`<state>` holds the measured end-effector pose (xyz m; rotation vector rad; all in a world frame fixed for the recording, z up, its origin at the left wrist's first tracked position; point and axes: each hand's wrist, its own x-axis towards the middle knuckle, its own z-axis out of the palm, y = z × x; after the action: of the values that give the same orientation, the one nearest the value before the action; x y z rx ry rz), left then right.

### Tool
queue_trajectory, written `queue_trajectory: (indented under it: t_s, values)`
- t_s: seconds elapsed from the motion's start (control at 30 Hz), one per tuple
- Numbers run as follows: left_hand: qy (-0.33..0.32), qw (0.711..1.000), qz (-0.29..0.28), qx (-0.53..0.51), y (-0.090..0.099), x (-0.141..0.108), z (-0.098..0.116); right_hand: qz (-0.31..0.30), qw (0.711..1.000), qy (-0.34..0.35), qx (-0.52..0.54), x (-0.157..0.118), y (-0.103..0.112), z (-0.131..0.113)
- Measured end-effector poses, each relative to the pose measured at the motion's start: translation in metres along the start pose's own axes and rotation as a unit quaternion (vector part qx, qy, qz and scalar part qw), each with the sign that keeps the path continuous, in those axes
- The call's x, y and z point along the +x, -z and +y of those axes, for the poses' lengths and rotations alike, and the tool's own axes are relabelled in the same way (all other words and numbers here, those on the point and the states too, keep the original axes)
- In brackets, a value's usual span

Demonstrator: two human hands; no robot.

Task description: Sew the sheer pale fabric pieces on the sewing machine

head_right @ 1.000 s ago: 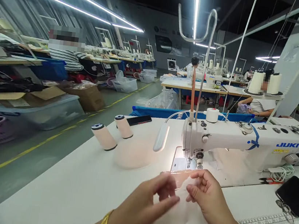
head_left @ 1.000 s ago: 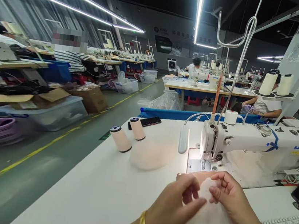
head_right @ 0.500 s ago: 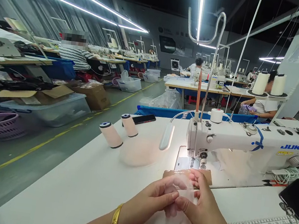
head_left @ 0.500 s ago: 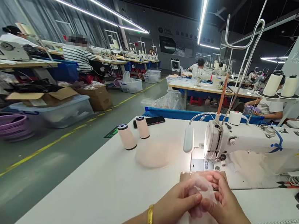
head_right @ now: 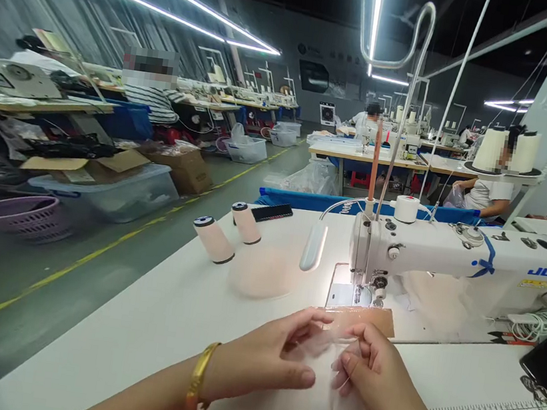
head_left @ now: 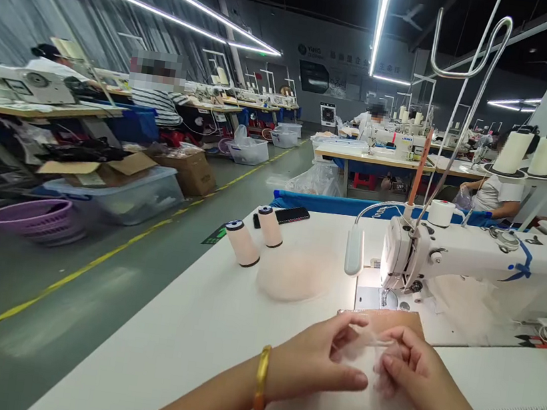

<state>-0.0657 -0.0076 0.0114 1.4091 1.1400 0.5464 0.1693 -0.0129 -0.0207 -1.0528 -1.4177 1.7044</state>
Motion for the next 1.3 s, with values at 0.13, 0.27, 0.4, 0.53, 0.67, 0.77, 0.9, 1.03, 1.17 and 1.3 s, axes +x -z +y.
queue_trajectory:
  t_s: [0.13,0.27,0.4,0.53,0.67,0.77,0.9,1.03,1.17,1.3]
  values:
    - [-0.036,0.998,0.014,0.039,-0.014,0.018,0.007,-0.018,1.0,0.001,0.006,-0.001,-0.002,0.001]
    - [-0.017,1.0,-0.011,0.004,-0.016,0.035,0.005,-0.037,0.998,-0.013,-0.058,0.001,0.017,-0.001]
    - [-0.032,0.999,0.019,0.0,-0.016,0.051,0.002,-0.025,0.978,0.022,-0.205,0.017,0.034,-0.01]
    - [-0.034,0.999,0.033,-0.008,-0.018,0.061,0.001,-0.012,0.97,0.035,-0.239,0.039,0.036,-0.017]
    - [-0.044,0.997,0.064,-0.007,-0.018,0.064,-0.003,0.009,0.972,0.064,-0.226,0.053,0.032,-0.01]
    - [-0.048,0.996,0.08,-0.002,-0.019,0.062,-0.006,0.017,0.977,0.078,-0.199,0.055,0.029,-0.002]
    - [-0.058,0.994,0.095,0.01,-0.023,0.061,-0.007,0.028,0.972,0.094,-0.213,0.052,0.025,0.001]
    - [-0.101,0.984,0.136,0.054,-0.026,0.06,-0.007,0.05,0.957,0.114,-0.263,0.046,0.023,-0.002]
    - [-0.137,0.974,0.164,0.067,-0.026,0.061,-0.007,0.062,0.945,0.131,-0.293,0.043,0.024,-0.002]
    - [-0.114,0.981,0.151,0.037,-0.027,0.061,-0.007,0.054,0.945,0.146,-0.287,0.04,0.025,0.0]
